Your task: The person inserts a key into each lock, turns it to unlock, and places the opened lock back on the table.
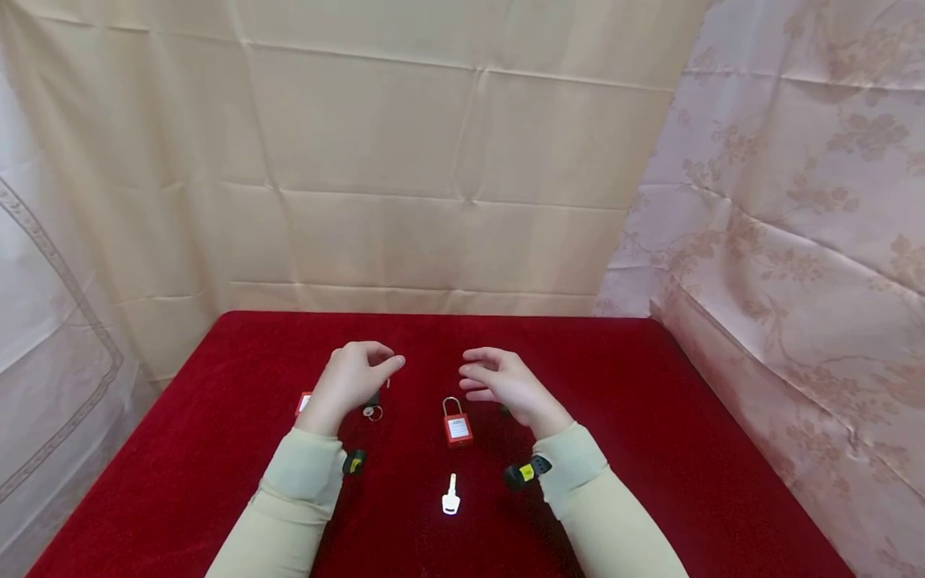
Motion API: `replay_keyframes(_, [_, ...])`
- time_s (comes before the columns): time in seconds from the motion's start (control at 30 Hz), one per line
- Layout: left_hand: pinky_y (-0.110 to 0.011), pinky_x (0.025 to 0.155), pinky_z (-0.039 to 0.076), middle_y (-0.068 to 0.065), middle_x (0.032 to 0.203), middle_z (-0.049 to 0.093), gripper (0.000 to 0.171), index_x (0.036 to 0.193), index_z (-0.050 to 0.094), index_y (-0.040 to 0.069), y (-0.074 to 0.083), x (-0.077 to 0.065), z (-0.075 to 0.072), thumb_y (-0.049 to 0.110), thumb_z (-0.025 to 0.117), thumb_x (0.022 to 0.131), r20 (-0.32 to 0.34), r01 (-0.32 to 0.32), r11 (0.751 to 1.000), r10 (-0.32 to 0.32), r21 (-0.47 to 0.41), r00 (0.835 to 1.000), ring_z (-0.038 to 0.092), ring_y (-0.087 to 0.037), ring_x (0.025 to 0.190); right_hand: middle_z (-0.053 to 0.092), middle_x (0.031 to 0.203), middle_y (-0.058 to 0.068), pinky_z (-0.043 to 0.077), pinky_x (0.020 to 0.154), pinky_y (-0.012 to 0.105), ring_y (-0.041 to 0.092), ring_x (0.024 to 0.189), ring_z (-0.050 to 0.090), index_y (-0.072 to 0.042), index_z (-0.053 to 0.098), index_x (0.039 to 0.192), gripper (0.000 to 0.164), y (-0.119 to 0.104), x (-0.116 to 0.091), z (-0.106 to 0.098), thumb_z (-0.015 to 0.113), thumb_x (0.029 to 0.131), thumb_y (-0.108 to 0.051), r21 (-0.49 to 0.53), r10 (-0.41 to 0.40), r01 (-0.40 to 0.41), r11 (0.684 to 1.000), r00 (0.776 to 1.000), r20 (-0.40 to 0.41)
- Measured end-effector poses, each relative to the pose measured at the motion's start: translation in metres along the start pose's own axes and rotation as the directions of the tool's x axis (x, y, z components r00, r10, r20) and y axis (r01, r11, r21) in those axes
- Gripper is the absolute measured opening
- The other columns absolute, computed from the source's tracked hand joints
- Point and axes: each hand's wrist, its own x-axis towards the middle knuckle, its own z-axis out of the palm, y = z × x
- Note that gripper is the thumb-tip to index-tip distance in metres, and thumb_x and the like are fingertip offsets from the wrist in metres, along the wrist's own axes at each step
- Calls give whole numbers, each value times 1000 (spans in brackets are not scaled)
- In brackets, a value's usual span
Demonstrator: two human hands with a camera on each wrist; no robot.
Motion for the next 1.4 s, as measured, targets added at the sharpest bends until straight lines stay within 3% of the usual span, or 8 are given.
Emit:
replay_keyframes(0.13, [-44,80,55,-6,105,71,36,123,71,9,7,-4,-1,33,68,97,12,-7,1000,7,-17,1000,65,-20,79,59,133,27,56,90,43,46,118,61,7,50,140,42,-2,-8,-11,59,102,-9,16,-23,23,1000,1000,-18])
replay_keyframes(0.33, [-46,86,54,-5,113,71,33,121,73,11,13,-8,0,33,69,96,6,-33,999,34,-17,999,65,-24,97,59,132,27,56,91,43,47,118,60,8,47,142,45,-1,-21,-26,59,102,-8,23,-47,48,999,998,-38])
replay_keyframes(0.5, [-46,86,54,-4,114,71,33,120,73,12,19,-12,-1,34,69,96,6,-50,999,50,-13,999,66,-24,100,59,132,27,56,91,42,49,119,58,9,46,143,46,2,-32,-38,60,102,-8,17,-54,55,998,997,-51])
replay_keyframes(0.73, [-41,75,54,-3,113,71,32,120,74,15,26,-17,-4,37,69,96,20,-22,1000,22,6,1000,65,-19,84,61,126,25,55,91,47,41,112,64,9,46,142,45,2,-40,-46,60,102,-6,48,-76,80,996,994,-79])
replay_keyframes(0.87, [-37,66,54,-6,114,70,33,120,73,14,26,-19,-4,36,69,96,34,-6,1000,6,-21,999,63,-20,63,62,124,24,55,91,45,33,107,67,11,46,141,45,2,-41,-47,60,102,-6,38,-83,86,996,994,-76])
replay_keyframes(0.93, [-35,61,53,-7,114,70,34,121,72,13,26,-20,-4,35,70,96,42,6,999,-4,-40,999,60,-21,52,63,122,23,55,91,45,37,110,65,11,46,141,45,2,-42,-47,60,102,-6,30,-81,84,996,994,-77])
replay_keyframes(1.2, [-35,61,53,-7,112,70,33,120,73,11,25,-19,-3,34,70,96,55,-15,999,17,-38,998,60,-22,52,66,117,22,56,88,47,40,105,67,8,54,136,40,-4,-48,-44,63,101,-9,-80,-88,81,994,992,-88])
replay_keyframes(1.4, [-35,56,53,-5,105,71,27,114,74,11,21,-17,1,31,71,95,80,-15,999,19,-48,997,60,-24,54,69,107,18,60,77,41,44,98,68,7,63,124,32,-5,-50,-39,67,99,-13,-211,-70,54,976,995,-71])
